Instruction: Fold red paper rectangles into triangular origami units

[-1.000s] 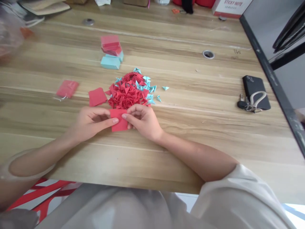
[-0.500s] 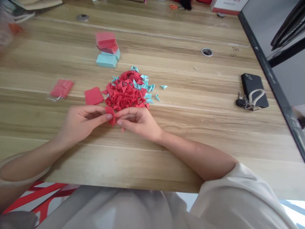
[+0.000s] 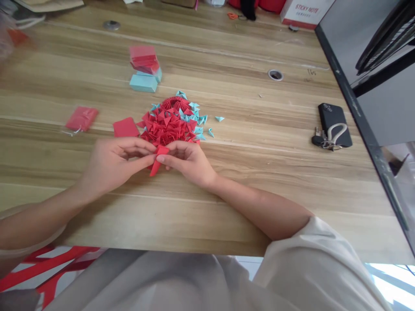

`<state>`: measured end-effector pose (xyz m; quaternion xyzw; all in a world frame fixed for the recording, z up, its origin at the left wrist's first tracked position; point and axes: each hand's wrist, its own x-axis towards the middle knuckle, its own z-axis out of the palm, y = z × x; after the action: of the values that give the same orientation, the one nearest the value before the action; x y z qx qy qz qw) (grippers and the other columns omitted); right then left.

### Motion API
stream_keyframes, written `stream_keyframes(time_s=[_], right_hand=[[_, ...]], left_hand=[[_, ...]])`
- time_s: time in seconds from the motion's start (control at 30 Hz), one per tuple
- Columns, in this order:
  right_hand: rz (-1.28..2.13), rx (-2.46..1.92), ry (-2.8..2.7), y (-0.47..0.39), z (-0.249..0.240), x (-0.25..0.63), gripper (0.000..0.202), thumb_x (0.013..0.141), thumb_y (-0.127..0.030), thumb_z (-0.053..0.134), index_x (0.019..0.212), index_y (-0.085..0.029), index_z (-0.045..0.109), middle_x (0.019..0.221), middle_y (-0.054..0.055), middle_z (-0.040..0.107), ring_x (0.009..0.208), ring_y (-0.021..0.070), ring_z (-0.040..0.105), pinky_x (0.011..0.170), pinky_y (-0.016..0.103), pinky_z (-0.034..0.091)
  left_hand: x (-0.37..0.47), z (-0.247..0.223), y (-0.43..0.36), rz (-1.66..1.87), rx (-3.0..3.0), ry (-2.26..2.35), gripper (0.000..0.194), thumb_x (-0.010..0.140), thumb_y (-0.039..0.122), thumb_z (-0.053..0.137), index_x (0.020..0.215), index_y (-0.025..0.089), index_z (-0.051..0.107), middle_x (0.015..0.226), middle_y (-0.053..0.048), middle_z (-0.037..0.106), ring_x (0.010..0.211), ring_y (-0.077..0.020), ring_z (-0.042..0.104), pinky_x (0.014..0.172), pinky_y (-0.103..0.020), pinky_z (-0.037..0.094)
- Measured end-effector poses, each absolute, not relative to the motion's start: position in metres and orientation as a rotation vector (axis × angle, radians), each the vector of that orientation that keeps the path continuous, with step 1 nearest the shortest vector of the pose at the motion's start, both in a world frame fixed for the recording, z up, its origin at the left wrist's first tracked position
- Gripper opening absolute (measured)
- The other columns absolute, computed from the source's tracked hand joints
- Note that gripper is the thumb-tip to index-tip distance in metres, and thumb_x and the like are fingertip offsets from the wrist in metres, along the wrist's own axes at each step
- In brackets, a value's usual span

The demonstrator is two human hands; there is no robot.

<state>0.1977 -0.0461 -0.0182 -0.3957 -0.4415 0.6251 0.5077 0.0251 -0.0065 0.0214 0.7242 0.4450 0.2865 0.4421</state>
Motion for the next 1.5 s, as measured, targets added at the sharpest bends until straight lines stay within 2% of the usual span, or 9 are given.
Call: stream_keyframes(time_s=[0.17,0.33,0.53,0.77,1.2,1.5], right_hand=[[1.479,-0.980,-0.961,-0.044,-0.020,0.198,0.035,0.067,-0.046,0.083,0.075,-0.017,0.065,0.068,-0.003,0.066,0.058,0.0072,0.057,0.059,0.021,0.052],[1.483,-1.018,-0.984,-0.045,-0.020,0.198,0.039,0.066,-0.050,0.083,0.074,-0.016,0.064,0.068,-0.001,0.067,0.057,0.0078,0.058,0.057,0.021,0.051],[1.470,-1.011,-1.061,-0.047,-0.017,0.199,0.036,0.075,-0.051,0.077,0.076,-0.016,0.066,0.068,-0.001,0.067,0.056,0.0078,0.058,0.056,0.021,0.051],[1.457,-1.002,-1.153,-0.047,-0.019,0.200,0.036,0.076,-0.050,0.075,0.078,-0.015,0.070,0.071,0.001,0.068,0.057,0.0082,0.059,0.056,0.023,0.052],[1.466,-1.004,-1.217,-0.047,-0.017,0.201,0.036,0.082,-0.052,0.069,0.077,-0.016,0.072,0.068,0.000,0.069,0.057,0.0080,0.058,0.055,0.022,0.051],[1.480,-1.020,-1.182,-0.048,-0.018,0.200,0.035,0.080,-0.050,0.071,0.075,-0.016,0.072,0.067,0.001,0.069,0.056,0.0082,0.059,0.054,0.022,0.051]], left_hand=[[0.028,0.027,-0.007,0.729,1.869,1.128,0.014,0.081,0.025,0.068,0.091,0.019,0.076,0.087,-0.003,0.079,0.076,-0.0170,0.074,0.069,-0.021,0.060],[0.026,0.016,-0.017,0.770,1.761,1.119,0.028,0.069,0.027,0.081,0.096,0.019,0.077,0.087,-0.003,0.079,0.076,-0.0180,0.074,0.073,-0.024,0.062],[0.022,0.016,-0.019,0.763,1.683,1.134,0.011,0.073,0.022,0.078,0.084,0.020,0.078,0.072,0.000,0.077,0.063,-0.0151,0.072,0.060,-0.020,0.059],[0.015,0.017,-0.015,0.762,1.725,1.176,0.005,0.074,0.026,0.078,0.078,0.024,0.079,0.075,0.001,0.078,0.065,-0.0160,0.072,0.060,-0.021,0.060],[0.014,0.019,-0.012,0.730,1.668,1.198,0.011,0.068,0.019,0.081,0.079,0.022,0.080,0.077,0.001,0.079,0.071,-0.0180,0.074,0.068,-0.024,0.063],[0.017,0.025,-0.015,0.715,1.668,1.169,0.012,0.070,0.014,0.079,0.078,0.022,0.080,0.074,0.003,0.078,0.067,-0.0151,0.072,0.063,-0.020,0.061]])
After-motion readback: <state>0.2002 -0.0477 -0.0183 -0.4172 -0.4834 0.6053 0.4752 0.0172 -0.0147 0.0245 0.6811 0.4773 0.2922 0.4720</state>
